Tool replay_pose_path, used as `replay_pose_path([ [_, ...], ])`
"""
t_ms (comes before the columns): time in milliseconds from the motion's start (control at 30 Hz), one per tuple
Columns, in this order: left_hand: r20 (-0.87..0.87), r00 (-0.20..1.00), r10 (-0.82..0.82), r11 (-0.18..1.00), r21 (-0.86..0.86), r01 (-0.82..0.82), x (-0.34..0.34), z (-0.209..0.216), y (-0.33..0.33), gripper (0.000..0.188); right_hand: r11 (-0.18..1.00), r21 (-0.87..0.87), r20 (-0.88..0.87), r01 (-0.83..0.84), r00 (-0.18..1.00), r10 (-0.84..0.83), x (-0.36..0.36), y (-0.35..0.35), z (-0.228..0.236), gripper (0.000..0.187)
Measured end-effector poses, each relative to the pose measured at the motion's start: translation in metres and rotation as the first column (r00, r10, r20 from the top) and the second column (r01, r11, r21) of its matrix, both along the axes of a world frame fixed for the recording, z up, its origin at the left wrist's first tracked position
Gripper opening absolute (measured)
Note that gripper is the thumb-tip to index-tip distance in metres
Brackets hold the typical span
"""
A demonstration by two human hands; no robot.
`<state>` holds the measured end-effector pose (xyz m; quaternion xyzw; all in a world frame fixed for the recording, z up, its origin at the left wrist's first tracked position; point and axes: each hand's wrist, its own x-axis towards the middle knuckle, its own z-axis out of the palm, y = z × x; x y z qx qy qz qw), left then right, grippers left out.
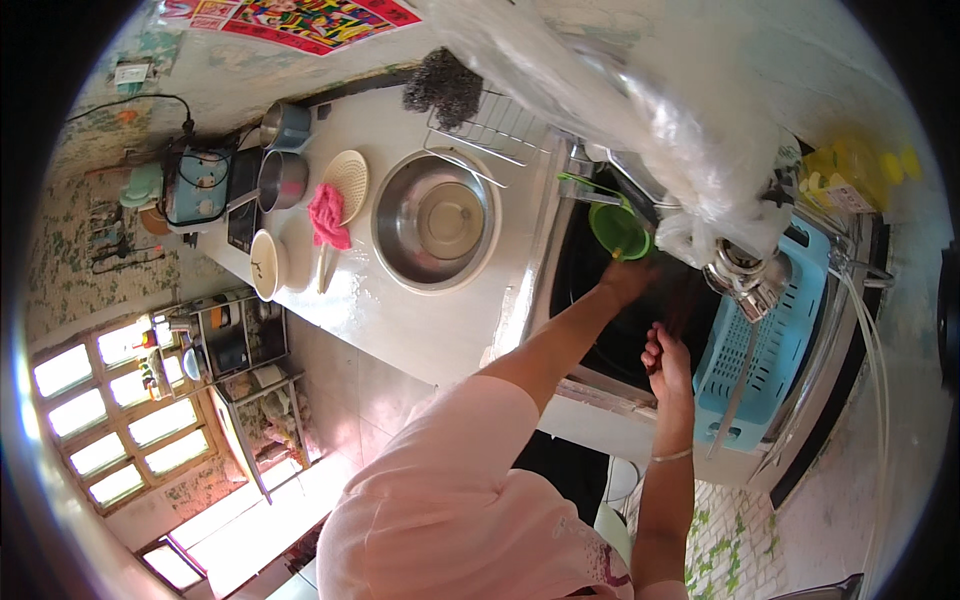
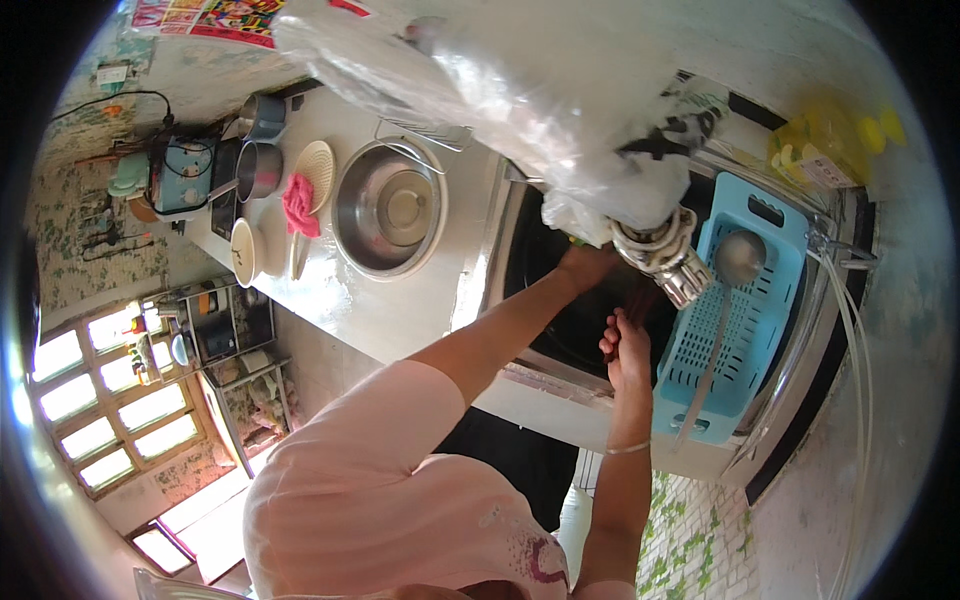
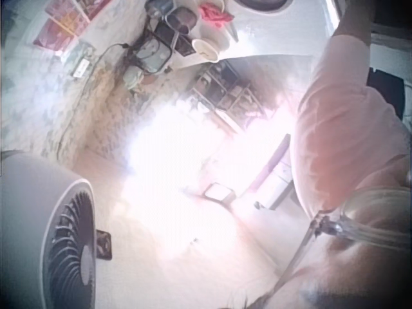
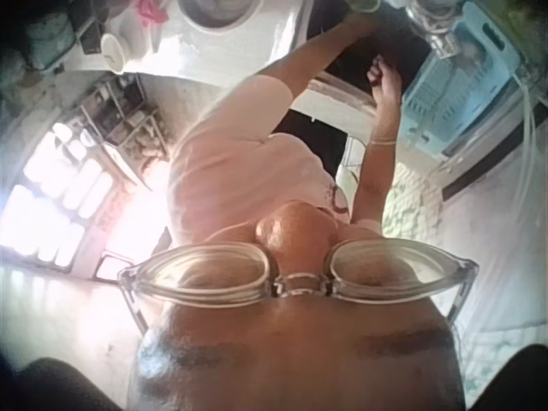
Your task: The person washes a ladle, chopsticks, a colander, and several bowls by hand with water in a sink, then wipes a wok with a cloth.
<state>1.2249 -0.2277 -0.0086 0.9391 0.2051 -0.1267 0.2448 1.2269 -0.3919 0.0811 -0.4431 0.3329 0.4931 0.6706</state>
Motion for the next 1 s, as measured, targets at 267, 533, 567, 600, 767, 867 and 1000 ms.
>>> replay_pose_path([
  [267,-0.296,0.947,0.124,0.145,-0.939,-0.312,-0.004,0.069,-0.046,0.026,0.999,0.026,-0.066,-0.022,0.998,0.024,0.016,-0.007,-0.009,0.022],
  [533,-0.081,0.973,0.215,0.605,-0.771,-0.198,0.001,0.100,-0.038,0.024,0.926,0.377,-0.169,-0.031,0.980,0.102,-0.006,-0.012,0.066,0.033],
  [567,0.016,0.976,0.217,0.686,-0.714,-0.141,0.010,0.073,-0.046,0.024,0.921,0.390,-0.228,0.014,0.970,0.082,-0.008,-0.023,0.064,0.032],
  [600,0.193,0.972,0.133,0.824,-0.567,0.000,-0.002,0.027,-0.031,0.025,0.893,0.449,-0.219,-0.027,0.966,0.139,-0.019,-0.017,0.076,0.031],
  [767,-0.194,0.953,-0.231,0.970,0.025,0.240,0.007,-0.010,-0.010,0.047,0.950,0.305,-0.200,-0.061,0.972,0.127,-0.042,-0.032,0.076,0.028],
  [867,0.144,0.989,0.041,0.993,0.100,-0.056,-0.009,-0.007,-0.007,0.035,0.984,0.169,-0.184,0.052,0.983,-0.020,-0.041,-0.033,0.073,0.022],
  [1000,-0.248,0.967,-0.055,0.866,-0.494,-0.077,0.002,0.057,-0.011,0.020,0.991,0.034,-0.204,0.132,0.971,-0.122,-0.025,-0.014,0.055,0.018],
])
